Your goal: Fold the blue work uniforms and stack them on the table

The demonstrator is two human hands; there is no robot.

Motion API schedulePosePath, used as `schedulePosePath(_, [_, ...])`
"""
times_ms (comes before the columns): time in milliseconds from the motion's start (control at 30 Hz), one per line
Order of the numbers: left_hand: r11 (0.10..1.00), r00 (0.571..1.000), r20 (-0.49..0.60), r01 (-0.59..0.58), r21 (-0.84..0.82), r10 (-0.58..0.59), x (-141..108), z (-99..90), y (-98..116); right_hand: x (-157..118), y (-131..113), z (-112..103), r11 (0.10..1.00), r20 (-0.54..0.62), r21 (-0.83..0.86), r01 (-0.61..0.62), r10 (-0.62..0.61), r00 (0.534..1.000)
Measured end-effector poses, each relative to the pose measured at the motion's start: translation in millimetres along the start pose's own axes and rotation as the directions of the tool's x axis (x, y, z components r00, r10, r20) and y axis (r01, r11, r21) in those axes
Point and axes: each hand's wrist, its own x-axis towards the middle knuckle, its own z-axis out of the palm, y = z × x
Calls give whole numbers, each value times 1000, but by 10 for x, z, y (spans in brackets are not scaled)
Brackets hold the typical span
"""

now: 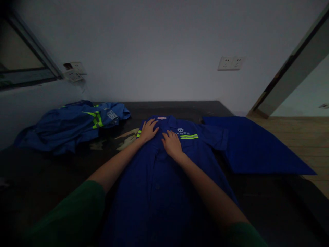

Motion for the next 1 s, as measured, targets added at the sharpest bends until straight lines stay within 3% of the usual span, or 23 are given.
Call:
schedulePosePath(67, [999, 1000, 14, 5, 40, -5, -88, -69, 14, 3, 82, 66, 998, 75, -64, -9, 13, 997])
schedulePosePath(133, [995, 991, 121, 37, 93, -48, -189, -103, -1, -12, 131, 129, 994, 129, -111, 3, 11, 992])
schedulePosePath(200, [991, 973, 215, 61, 123, -87, -282, -102, -31, -26, 146, 157, 991, 148, -137, 11, 9, 989])
schedulePosePath(267, [990, 966, 237, 74, 124, -102, -349, -81, -53, -33, 131, 143, 989, 147, -145, 13, 9, 989])
schedulePosePath(367, [993, 979, 182, 72, 96, -89, -397, -68, -44, -59, 59, 99, 990, 90, -137, 29, -17, 996])
schedulePosePath(433, [997, 994, 86, 66, 44, -70, -422, -96, -26, -105, -7, 102, 992, 48, -114, 58, -53, 997])
schedulePosePath(533, [998, 995, -85, 42, -48, -46, -522, -217, -17, -204, -86, 174, 990, 46, -83, 117, -114, 992])
schedulePosePath(600, [994, 991, -129, 17, -109, -31, -675, -360, -19, -255, -103, 232, 990, 26, -59, 125, -124, 992])
schedulePosePath(700, [968, 992, -124, -56, -245, 26, -1081, -670, 27, -286, -95, 268, 993, -55, 8, 121, -120, 991])
schedulePosePath(833, [861, 999, -24, -30, -508, 20, -1954, -1196, 308, -308, -151, 222, 982, -113, 66, 176, -168, 979])
schedulePosePath(933, [744, 978, 207, 130, -655, 11, -2748, -1576, 610, -333, -300, 192, 967, -103, 82, 240, -231, 967])
schedulePosePath(1000, [640, 878, 471, 311, -703, 91, -3267, -1734, 728, -337, -425, 190, 960, -72, 82, 267, -262, 962])
